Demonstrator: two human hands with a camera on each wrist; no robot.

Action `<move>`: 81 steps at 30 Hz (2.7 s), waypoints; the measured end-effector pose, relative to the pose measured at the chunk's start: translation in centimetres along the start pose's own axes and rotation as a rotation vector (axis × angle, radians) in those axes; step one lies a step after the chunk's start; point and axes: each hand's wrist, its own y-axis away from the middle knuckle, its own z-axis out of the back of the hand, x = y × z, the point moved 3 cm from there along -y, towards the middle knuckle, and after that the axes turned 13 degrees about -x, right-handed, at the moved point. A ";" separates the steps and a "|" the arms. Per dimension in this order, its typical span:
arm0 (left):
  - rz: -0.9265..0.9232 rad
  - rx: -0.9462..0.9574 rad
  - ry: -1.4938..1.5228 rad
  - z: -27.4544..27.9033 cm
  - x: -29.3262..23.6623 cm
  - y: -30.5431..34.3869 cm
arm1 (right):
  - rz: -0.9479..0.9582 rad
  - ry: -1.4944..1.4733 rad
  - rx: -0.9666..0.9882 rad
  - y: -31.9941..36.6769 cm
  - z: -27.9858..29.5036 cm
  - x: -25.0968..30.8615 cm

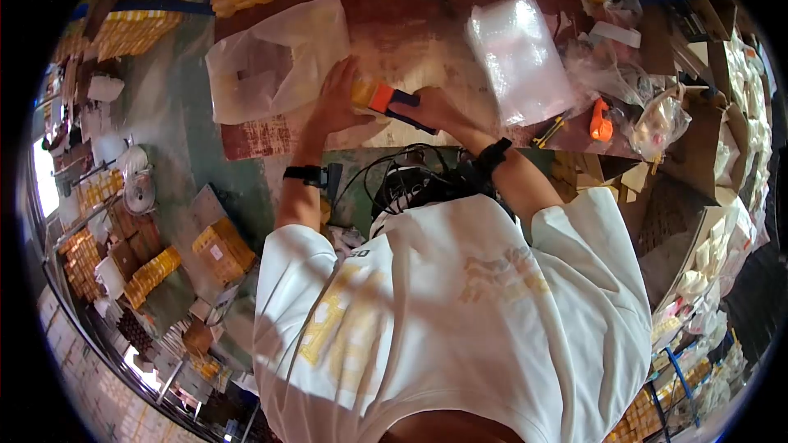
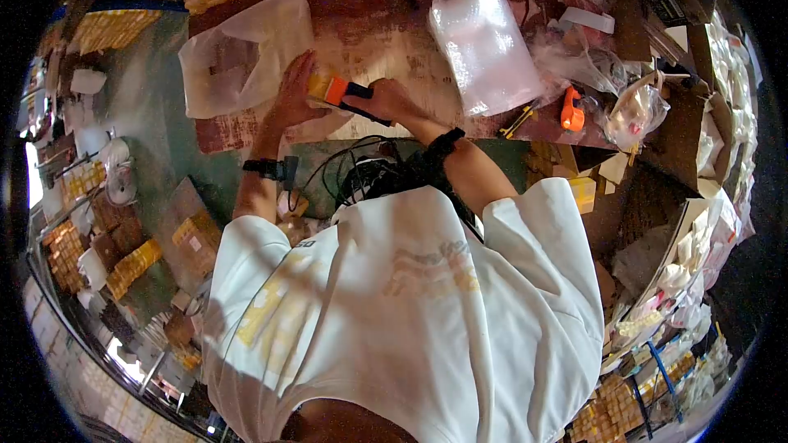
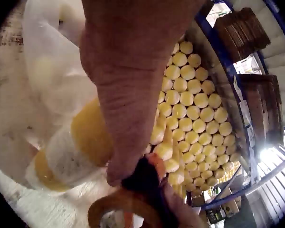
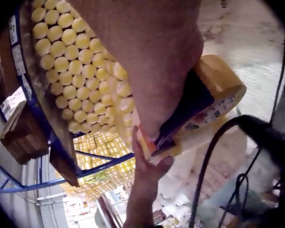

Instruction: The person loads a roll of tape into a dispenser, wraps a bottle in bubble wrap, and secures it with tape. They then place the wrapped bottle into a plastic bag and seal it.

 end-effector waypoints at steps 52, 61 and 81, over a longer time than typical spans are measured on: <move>0.219 -0.121 -0.214 -13.2 7.2 10.0 | -0.003 0.667 0.244 -7.5 -0.5 -4.0; 0.066 -0.046 -0.008 -12.7 2.5 5.7 | -0.208 0.541 0.257 -4.6 4.5 -6.8; 0.332 0.003 0.471 -6.1 -4.7 -0.7 | 0.008 0.145 0.131 -0.4 9.7 -1.9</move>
